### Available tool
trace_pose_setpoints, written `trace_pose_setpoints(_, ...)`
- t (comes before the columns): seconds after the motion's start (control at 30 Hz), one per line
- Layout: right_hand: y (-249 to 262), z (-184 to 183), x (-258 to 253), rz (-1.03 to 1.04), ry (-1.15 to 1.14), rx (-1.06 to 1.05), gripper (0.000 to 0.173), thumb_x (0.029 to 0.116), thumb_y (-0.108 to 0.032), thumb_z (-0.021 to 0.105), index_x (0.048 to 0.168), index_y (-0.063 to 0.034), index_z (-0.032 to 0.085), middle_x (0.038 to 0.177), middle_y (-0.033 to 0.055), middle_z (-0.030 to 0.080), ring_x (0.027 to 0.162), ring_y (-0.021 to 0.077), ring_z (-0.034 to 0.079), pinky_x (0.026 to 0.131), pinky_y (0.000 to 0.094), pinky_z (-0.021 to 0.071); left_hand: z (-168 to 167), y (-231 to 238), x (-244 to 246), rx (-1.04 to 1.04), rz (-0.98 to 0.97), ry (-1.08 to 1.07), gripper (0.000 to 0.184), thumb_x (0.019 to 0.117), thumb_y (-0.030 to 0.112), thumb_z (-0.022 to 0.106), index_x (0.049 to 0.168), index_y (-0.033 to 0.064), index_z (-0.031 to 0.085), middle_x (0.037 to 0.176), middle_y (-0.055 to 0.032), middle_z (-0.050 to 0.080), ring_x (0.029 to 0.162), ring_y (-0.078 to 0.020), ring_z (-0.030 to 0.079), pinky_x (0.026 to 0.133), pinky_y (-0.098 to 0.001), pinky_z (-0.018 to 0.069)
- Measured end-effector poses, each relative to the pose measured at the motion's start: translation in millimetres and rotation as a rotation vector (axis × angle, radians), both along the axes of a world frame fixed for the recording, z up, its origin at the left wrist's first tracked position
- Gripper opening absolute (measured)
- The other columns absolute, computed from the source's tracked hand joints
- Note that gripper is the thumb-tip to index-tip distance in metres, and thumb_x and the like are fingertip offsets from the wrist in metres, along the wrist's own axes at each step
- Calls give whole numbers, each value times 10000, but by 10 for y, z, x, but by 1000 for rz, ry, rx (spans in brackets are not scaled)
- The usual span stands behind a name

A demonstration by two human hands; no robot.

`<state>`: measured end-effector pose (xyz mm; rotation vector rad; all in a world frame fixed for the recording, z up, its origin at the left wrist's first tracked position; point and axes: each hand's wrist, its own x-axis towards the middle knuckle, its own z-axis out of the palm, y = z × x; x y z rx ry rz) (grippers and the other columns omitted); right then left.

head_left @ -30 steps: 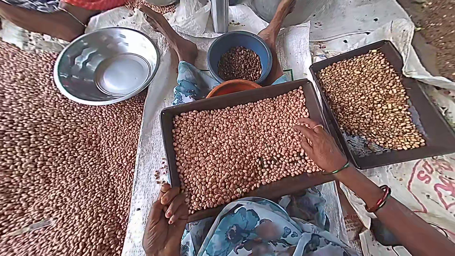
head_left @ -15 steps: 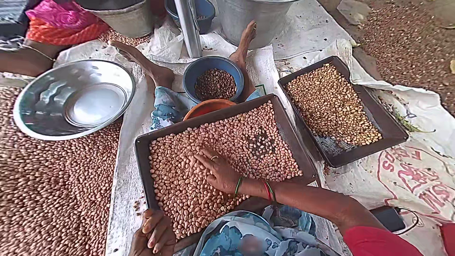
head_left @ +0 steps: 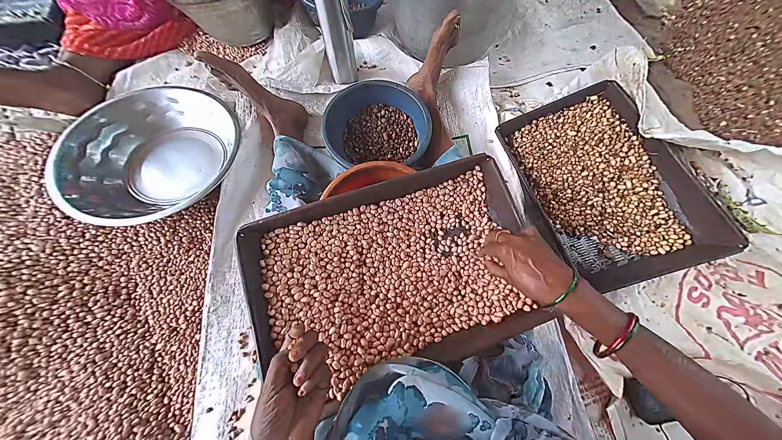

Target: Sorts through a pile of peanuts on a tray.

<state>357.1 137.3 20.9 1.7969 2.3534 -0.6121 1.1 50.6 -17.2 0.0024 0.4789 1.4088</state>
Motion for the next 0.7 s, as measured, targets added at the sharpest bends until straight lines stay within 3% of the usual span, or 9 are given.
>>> trace_pose_setpoints(0.07,178,-124,-10,-78,69,186,157,994,-98,645,1026,-10,771,977,222,717,956,414,691,841,580,501,-1,64,128,-25,-23,-4,329,1068,145,376,944,58,668,735,26,649,530,2,589,486,-107,484)
trace_pose_setpoints(0.13,349,-245,-16,-93,123,302,142,986,-65,651,1024,-6,775,954,228,712,923,423,696,815,587,526,1,136,251,-32,-69,-48,326,1073,175,409,961,31,679,738,11,651,545,-17,607,497,-120,500)
trace_pose_setpoints(0.23,487,-362,-23,-26,133,399,104,961,-22,667,982,-28,768,886,210,685,841,411,681,755,570,518,25,253,442,-51,-117,-64,418,1094,271,369,984,30,692,772,-12,680,603,-52,659,559,-148,556)
trace_pose_setpoints(0.33,567,-511,19,105,119,481,81,917,29,681,918,-18,748,844,198,674,808,399,673,728,557,503,9,354,614,-93,-149,-4,563,1103,405,257,1069,56,698,912,-43,740,737,-77,720,650,-179,598)
trace_pose_setpoints(0.43,620,-532,46,237,72,472,128,873,120,632,869,20,712,834,215,667,786,412,672,700,553,500,-26,432,742,-156,-143,-54,651,1085,495,219,1188,54,688,1094,-105,767,965,-162,760,781,-246,624)
trace_pose_setpoints(0.53,656,-545,-24,276,-22,429,104,824,159,677,855,60,687,769,225,651,698,409,676,644,537,529,-86,481,778,-143,-143,-101,710,1067,550,195,1241,42,659,1170,-119,749,1063,-187,739,843,-268,615)
trace_pose_setpoints(0.63,709,-359,-76,216,-33,274,41,868,57,719,866,42,680,806,229,644,738,432,672,608,557,522,-136,490,783,-124,-152,-131,709,1061,560,212,1259,39,650,1202,-125,737,1088,-195,730,848,-271,612)
trace_pose_setpoints(0.7,834,-47,-155,104,84,221,56,926,5,693,943,58,686,911,270,654,845,464,673,696,604,527,-138,487,781,-124,-156,-117,734,1059,574,190,1264,37,646,1204,-120,738,1088,-193,730,849,-268,611)
